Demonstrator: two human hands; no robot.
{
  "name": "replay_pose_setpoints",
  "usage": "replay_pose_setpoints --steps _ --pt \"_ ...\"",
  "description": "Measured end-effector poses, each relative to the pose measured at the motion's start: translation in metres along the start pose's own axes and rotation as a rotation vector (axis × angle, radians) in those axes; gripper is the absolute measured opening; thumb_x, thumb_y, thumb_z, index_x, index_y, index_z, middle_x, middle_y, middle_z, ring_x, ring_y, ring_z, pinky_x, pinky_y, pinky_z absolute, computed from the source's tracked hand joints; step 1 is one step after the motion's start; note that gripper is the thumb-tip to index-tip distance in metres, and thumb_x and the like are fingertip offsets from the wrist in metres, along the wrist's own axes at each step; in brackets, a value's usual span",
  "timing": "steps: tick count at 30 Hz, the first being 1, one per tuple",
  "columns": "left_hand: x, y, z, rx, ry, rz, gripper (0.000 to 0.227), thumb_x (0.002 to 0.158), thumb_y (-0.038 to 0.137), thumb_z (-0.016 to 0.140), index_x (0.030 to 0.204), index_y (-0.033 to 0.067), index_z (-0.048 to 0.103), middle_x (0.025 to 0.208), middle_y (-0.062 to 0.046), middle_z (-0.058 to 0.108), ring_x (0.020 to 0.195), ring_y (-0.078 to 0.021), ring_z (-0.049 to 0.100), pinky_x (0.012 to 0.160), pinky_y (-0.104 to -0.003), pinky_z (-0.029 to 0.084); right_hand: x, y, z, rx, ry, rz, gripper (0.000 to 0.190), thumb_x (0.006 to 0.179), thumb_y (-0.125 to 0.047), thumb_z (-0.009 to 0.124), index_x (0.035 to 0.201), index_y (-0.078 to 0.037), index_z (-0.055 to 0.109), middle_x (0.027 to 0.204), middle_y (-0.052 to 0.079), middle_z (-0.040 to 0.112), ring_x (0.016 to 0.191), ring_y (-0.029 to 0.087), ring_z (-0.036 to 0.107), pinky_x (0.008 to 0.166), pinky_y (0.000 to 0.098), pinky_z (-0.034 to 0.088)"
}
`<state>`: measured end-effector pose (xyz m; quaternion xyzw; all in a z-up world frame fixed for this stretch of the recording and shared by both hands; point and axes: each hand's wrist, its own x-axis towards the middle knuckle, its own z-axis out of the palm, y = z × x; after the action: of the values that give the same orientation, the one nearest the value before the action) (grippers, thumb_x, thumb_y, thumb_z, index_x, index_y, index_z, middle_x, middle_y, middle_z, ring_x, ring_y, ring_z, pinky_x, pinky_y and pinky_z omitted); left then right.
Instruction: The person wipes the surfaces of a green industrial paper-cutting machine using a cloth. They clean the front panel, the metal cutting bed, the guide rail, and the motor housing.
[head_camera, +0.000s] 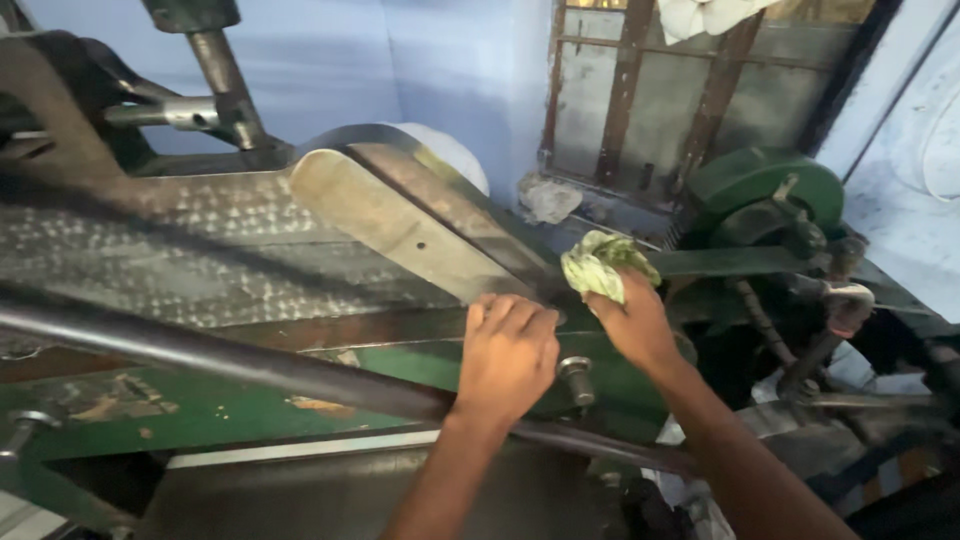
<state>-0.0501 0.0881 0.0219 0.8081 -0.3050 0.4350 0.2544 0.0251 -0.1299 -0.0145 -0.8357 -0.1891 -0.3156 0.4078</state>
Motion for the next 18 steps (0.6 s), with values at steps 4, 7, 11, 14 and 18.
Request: replay_pose_setpoints --steps 4,7,11,14,18 --pt "0.003 0.003 -0.006 -0.01 0.037 0.009 0.022 0.082 0.012 0.07 0.103 0.0064 0.073 0.102 -0.006 0.071 0.106 -0.0268 0.063 0.1 -0.048 0.043 -0.003 -0.015 -0.002 -0.036 0.029 -0.038 0.028 0.087 -0.016 0.071 0.11 -0.003 0.072 0.11 0.017 0.073 0.104 0.034 0.067 0.091 0.0405 0.051" --pt "0.005 0.004 -0.007 -0.018 0.081 -0.018 0.023 0.084 0.012 0.069 0.106 0.0054 0.073 0.103 -0.007 0.071 0.106 -0.0267 0.063 0.099 -0.047 0.043 0.0 -0.027 0.003 0.101 -0.017 0.366 0.033 0.087 -0.021 0.07 0.116 -0.006 0.069 0.1 0.012 0.076 0.094 0.027 0.073 0.085 0.0367 0.054" --pt "0.005 0.004 -0.007 -0.026 0.156 -0.075 0.026 0.088 0.011 0.067 0.114 0.0055 0.071 0.108 -0.008 0.071 0.107 -0.0275 0.064 0.098 -0.046 0.044 0.008 -0.039 0.012 0.169 0.014 0.171 0.031 0.09 -0.018 0.068 0.118 -0.004 0.07 0.109 0.011 0.074 0.102 0.025 0.07 0.09 0.035 0.051" --pt "0.005 0.001 -0.007 -0.096 0.152 -0.141 0.031 0.091 0.011 0.066 0.121 0.0055 0.069 0.117 -0.011 0.07 0.115 -0.0302 0.064 0.1 -0.047 0.045 0.012 -0.047 0.021 0.192 0.04 0.008 0.029 0.093 -0.015 0.066 0.119 -0.002 0.069 0.117 0.013 0.07 0.108 0.027 0.068 0.094 0.0354 0.05" --pt "0.009 -0.002 -0.009 -0.153 0.177 -0.134 0.04 0.09 0.011 0.066 0.13 0.0058 0.066 0.13 -0.015 0.067 0.128 -0.0362 0.061 0.108 -0.048 0.045 0.02 -0.057 0.027 0.183 0.049 -0.011 0.03 0.096 -0.014 0.062 0.122 -0.002 0.067 0.119 0.014 0.068 0.11 0.028 0.067 0.095 0.0359 0.05"
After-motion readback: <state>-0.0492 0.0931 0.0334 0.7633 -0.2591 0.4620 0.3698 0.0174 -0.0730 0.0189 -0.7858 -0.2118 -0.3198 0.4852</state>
